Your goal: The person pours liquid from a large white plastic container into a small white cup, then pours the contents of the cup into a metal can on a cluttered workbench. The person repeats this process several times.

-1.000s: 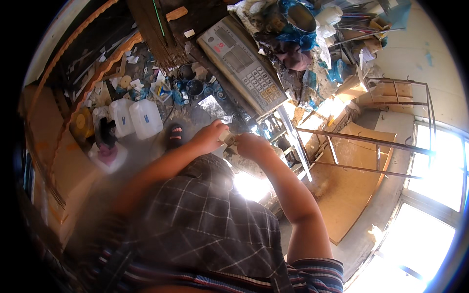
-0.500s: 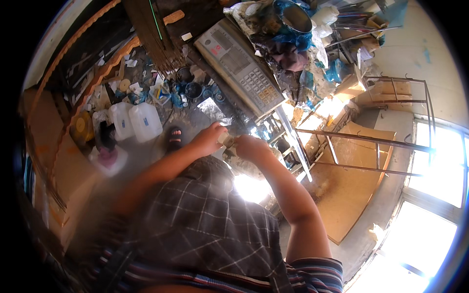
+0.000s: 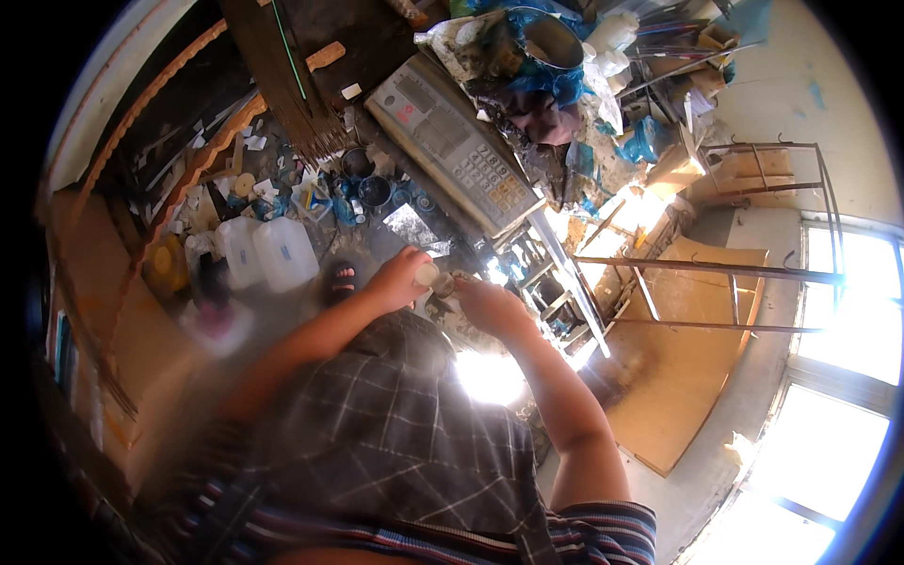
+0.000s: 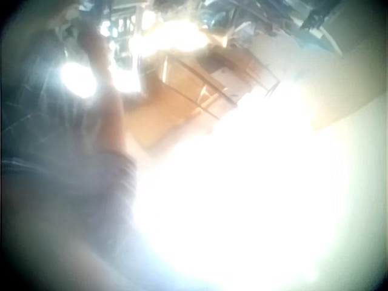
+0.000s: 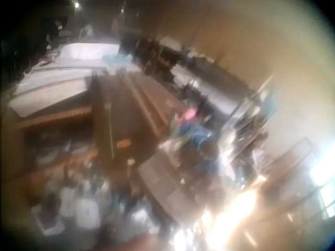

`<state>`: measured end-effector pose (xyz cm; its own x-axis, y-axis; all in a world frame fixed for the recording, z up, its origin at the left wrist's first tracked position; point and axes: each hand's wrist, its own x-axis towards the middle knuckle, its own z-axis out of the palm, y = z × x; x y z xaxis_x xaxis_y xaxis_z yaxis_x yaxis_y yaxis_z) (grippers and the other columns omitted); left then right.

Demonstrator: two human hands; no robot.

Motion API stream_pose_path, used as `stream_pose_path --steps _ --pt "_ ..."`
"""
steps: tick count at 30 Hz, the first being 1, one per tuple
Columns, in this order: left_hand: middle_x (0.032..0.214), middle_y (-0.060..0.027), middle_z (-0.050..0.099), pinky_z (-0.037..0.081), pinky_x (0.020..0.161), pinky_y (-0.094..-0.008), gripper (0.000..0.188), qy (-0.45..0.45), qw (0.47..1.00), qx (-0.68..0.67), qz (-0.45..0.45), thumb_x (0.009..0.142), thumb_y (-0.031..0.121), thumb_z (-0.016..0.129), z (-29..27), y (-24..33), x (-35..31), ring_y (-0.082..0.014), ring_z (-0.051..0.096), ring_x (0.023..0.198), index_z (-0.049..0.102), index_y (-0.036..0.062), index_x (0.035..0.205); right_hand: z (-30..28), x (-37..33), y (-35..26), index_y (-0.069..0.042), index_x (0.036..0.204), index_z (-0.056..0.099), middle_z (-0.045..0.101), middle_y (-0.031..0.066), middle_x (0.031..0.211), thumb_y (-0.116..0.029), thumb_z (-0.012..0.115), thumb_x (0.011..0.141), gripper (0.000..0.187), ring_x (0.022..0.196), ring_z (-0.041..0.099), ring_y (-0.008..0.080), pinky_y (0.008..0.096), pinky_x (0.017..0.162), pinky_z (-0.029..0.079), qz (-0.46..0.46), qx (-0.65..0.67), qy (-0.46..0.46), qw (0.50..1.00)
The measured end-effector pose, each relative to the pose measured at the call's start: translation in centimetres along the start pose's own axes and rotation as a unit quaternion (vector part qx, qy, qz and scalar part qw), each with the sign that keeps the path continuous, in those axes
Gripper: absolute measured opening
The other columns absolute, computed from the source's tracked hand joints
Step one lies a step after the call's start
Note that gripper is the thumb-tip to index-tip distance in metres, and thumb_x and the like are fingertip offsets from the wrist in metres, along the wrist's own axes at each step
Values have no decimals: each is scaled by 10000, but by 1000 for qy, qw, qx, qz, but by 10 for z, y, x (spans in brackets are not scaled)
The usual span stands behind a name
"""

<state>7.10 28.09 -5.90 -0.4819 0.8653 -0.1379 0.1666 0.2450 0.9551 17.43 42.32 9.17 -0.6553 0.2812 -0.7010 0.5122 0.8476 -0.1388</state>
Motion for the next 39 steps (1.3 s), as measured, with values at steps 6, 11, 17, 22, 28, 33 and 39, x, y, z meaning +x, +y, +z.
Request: stream_pose_path --steps 6,11,17,22,28,33,39 --pt "1154 -138 531 490 847 -411 479 21 998 56 29 706 86 726 -21 4 0 -366 572 1044 535 82 1145 30 -7 35 -242 1362 513 671 201 1040 -240 607 893 479 899 660 329 397 841 489 28 189 45 980" --pt "1112 -145 549 484 846 -405 482 51 997 45 45 666 63 755 -43 11 0 -354 576 1027 553 68 1103 65 -4 65 -247 1407 453 641 205 1156 -256 605 908 521 1011 648 303 372 906 466 30 237 73 968" --pt "1037 -144 562 474 828 -381 445 62 997 47 25 641 68 774 -90 58 13 -333 576 983 566 46 1034 120 16 92 -208 1434 413 641 226 1135 -276 633 888 593 1034 644 309 371 885 475 65 322 147 933" --pt "1002 -79 566 486 743 -318 445 42 994 102 27 652 58 777 -146 101 48 -200 587 859 577 46 1049 138 23 97 -242 1422 440 654 216 1132 -292 669 845 622 1017 658 291 374 872 487 169 423 114 883" --pt "956 -3 596 477 669 -237 428 13 994 88 67 711 -3 752 -216 154 135 -61 565 776 559 44 1089 196 27 130 -228 1415 454 660 191 1139 -296 682 825 637 1031 652 303 381 873 490 160 398 174 886" --pt "947 -34 642 490 747 -282 393 24 983 126 132 702 36 773 -256 216 221 -111 601 841 587 36 1048 269 43 164 -214 1414 458 662 165 1144 -269 696 816 647 968 666 245 350 828 508 161 447 197 858" --pt "1034 -38 630 496 807 -274 428 -6 974 164 158 729 55 759 -242 277 314 -111 596 923 582 37 1119 381 76 203 -52 1402 447 632 163 1207 -110 718 791 670 1048 628 195 320 886 494 142 692 241 666"
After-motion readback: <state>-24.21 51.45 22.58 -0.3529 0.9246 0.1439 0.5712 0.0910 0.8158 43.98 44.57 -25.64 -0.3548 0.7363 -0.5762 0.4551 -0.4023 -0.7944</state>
